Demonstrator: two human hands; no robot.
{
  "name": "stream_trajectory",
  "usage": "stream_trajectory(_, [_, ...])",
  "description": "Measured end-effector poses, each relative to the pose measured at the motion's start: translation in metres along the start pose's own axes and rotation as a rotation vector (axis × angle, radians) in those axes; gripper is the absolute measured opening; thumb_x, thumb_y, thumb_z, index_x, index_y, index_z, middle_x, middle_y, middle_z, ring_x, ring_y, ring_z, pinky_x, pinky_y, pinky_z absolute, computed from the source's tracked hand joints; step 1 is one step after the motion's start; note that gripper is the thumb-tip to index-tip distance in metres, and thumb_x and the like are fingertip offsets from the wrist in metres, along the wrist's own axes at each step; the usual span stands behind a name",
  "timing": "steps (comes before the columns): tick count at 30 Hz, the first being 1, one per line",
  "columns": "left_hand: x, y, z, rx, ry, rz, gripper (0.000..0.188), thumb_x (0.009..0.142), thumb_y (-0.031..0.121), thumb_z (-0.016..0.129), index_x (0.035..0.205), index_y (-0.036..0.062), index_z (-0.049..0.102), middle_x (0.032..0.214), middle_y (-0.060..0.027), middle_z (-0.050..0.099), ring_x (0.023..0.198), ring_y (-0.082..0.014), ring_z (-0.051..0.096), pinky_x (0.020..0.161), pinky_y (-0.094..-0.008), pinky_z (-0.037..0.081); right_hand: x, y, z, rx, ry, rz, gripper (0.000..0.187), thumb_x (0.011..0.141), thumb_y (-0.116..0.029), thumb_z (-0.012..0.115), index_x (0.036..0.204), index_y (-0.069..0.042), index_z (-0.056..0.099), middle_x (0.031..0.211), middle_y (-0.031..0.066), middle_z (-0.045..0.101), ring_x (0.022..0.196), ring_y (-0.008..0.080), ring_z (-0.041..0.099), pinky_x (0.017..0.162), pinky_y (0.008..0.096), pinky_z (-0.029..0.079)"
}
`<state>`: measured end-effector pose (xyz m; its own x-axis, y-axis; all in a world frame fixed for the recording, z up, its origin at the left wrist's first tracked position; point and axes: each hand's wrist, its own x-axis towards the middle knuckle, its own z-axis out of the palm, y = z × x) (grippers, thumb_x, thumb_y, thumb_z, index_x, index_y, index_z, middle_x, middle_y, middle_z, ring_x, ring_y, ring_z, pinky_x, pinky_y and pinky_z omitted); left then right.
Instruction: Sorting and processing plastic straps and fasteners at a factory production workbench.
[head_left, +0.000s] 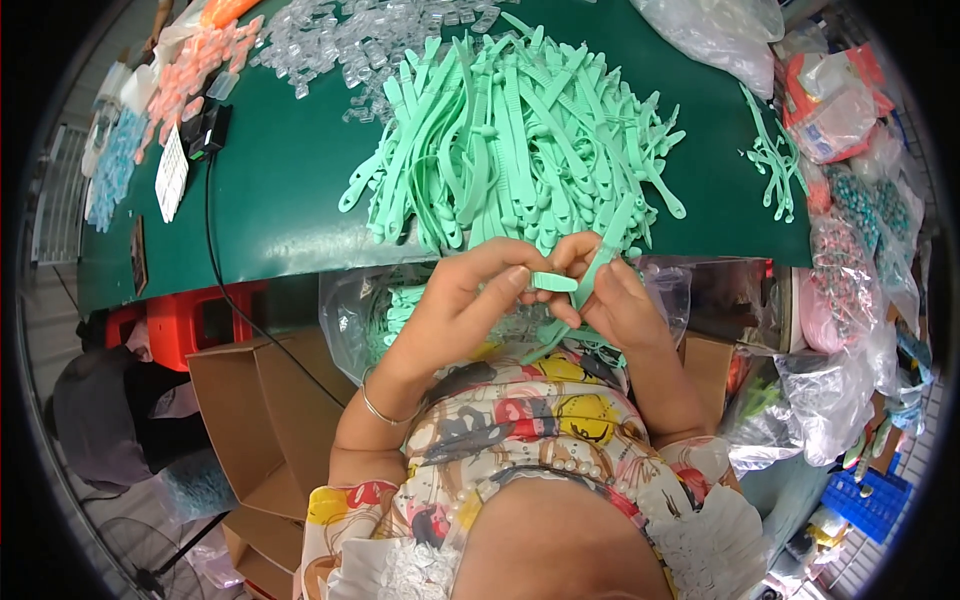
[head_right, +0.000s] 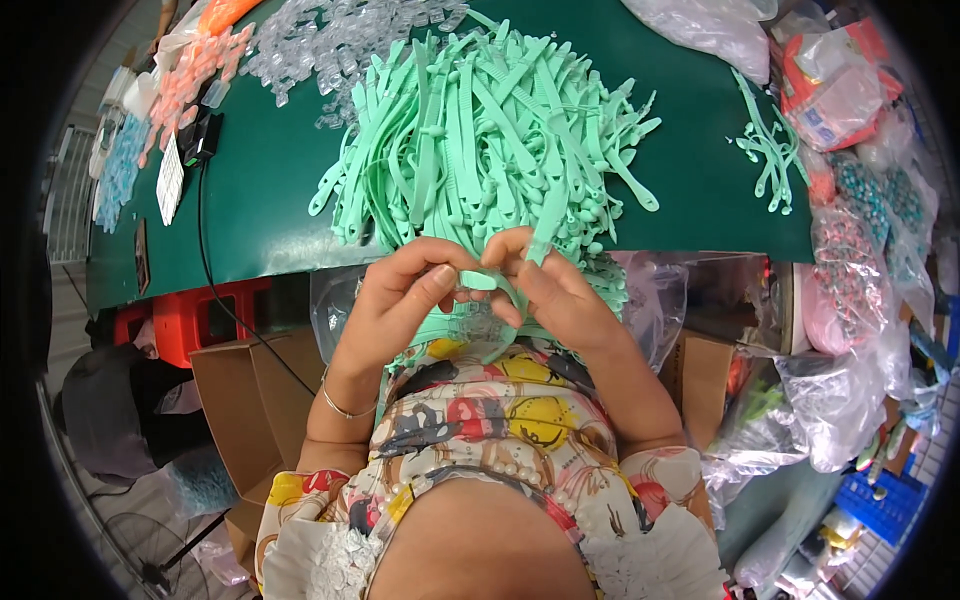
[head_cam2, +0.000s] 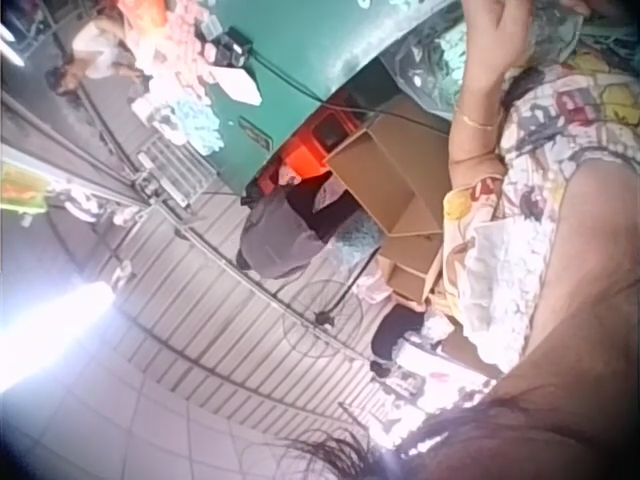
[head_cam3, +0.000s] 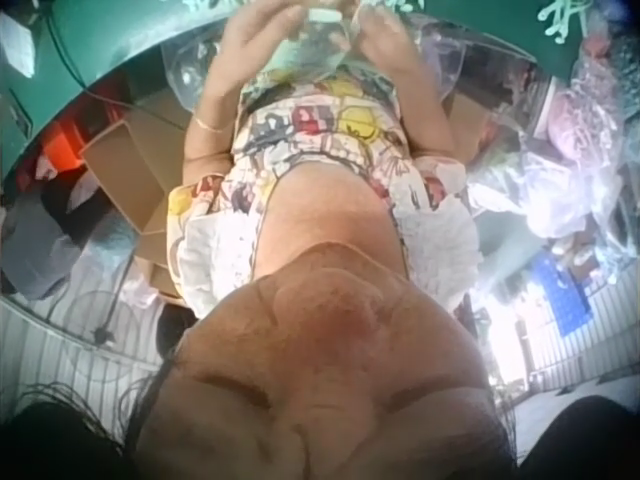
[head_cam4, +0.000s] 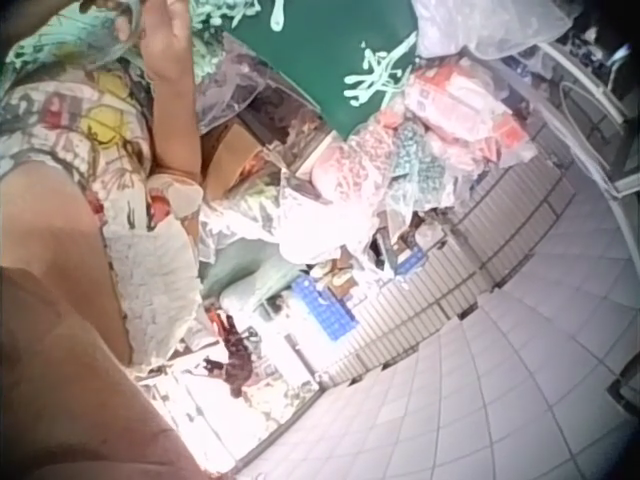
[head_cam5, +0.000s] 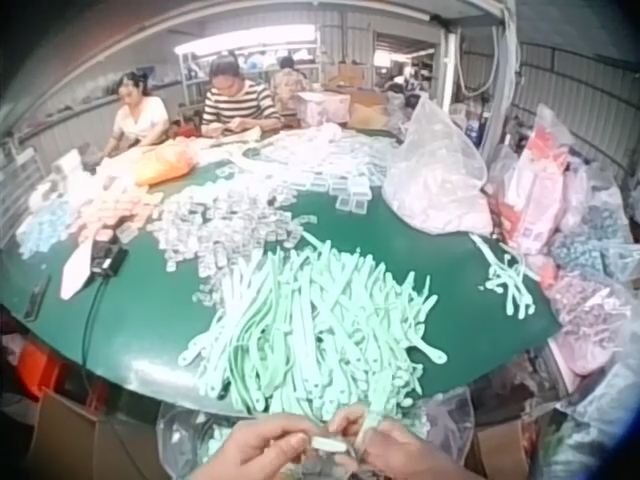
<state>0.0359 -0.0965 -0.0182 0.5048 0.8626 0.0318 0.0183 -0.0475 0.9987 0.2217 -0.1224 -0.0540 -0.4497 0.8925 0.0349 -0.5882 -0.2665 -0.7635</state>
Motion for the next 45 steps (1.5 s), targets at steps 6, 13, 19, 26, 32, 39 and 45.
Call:
stream_trajectory(6, [-0.003,-0.012,0.005,-0.691,-0.092,-0.177,0.011,0.087,0.014,0.048,0.088,0.0037,0.051,0.079,-0.0048,0.056,0.068,-0.0100,0.051,0.063,-0.0230,0.042,-0.003,-0.001,0.012,-0.355,0.193,-0.091,0.030,0.082,-0.007,0.058,0.108,0.003,0.047,0.089,0.0044,0.053,0.074,0.0102,0.050,0.067,0.0240,0.040])
stream_trajectory(13, [-0.006,-0.019,0.004,-0.762,-0.139,-0.219,0.012,0.084,0.014,0.053,0.079,0.0035,0.051,0.076,-0.0044,0.055,0.067,-0.0100,0.050,0.063,-0.0229,0.041,-0.001,0.007,0.007,-0.482,0.160,-0.255,0.022,0.074,-0.003,0.066,0.094,0.000,0.057,0.086,0.0052,0.055,0.077,0.0118,0.052,0.070,0.0250,0.041])
stream_trajectory(19, [-0.008,-0.018,0.003,-0.736,-0.130,-0.249,0.013,0.082,0.014,0.058,0.080,0.0027,0.052,0.076,-0.0031,0.055,0.068,-0.0100,0.050,0.063,-0.0229,0.041,0.004,0.007,0.007,-0.642,0.122,-0.356,0.023,0.068,-0.004,0.071,0.090,-0.002,0.061,0.085,0.0041,0.050,0.080,0.0134,0.049,0.070,0.0240,0.039])
stream_trajectory(26, [-0.006,-0.026,0.008,-0.790,-0.074,-0.261,0.010,0.079,0.008,0.061,0.082,0.0027,0.053,0.078,-0.0034,0.054,0.070,-0.0099,0.050,0.064,-0.0233,0.042,0.004,0.005,0.008,-0.829,0.123,-0.400,0.018,0.074,-0.007,0.066,0.091,-0.004,0.063,0.088,0.0033,0.046,0.082,0.0128,0.045,0.070,0.0231,0.037])
stream_trajectory(32, [-0.005,-0.022,0.013,-0.429,0.127,-0.020,0.015,0.076,0.006,0.065,0.085,0.0011,0.054,0.079,-0.0027,0.056,0.074,-0.0096,0.052,0.070,-0.0242,0.043,-0.010,-0.016,0.016,-0.724,0.424,-0.100,0.016,0.085,-0.015,0.053,0.081,0.000,0.060,0.074,0.0020,0.052,0.064,0.0111,0.046,0.061,0.0229,0.039])
stream_trajectory(39, [-0.005,-0.013,0.005,0.095,-0.010,0.004,0.019,0.077,0.014,0.066,0.082,-0.0020,0.056,0.073,-0.0030,0.058,0.069,-0.0102,0.052,0.064,-0.0248,0.044,-0.002,-0.009,0.016,-0.856,0.194,-0.094,0.024,0.084,-0.013,0.052,0.065,0.002,0.053,0.058,0.0052,0.052,0.053,0.0121,0.047,0.050,0.0254,0.038])
stream_trajectory(45, [-0.004,-0.012,0.003,-0.439,-0.222,-0.272,0.013,0.077,0.011,0.059,0.073,-0.0018,0.057,0.065,-0.0037,0.056,0.058,-0.0067,0.049,0.052,-0.0202,0.038,-0.004,-0.008,0.017,-0.690,0.040,-0.113,0.023,0.079,-0.009,0.050,0.059,0.000,0.051,0.055,0.0045,0.050,0.050,0.0122,0.045,0.046,0.0257,0.035])
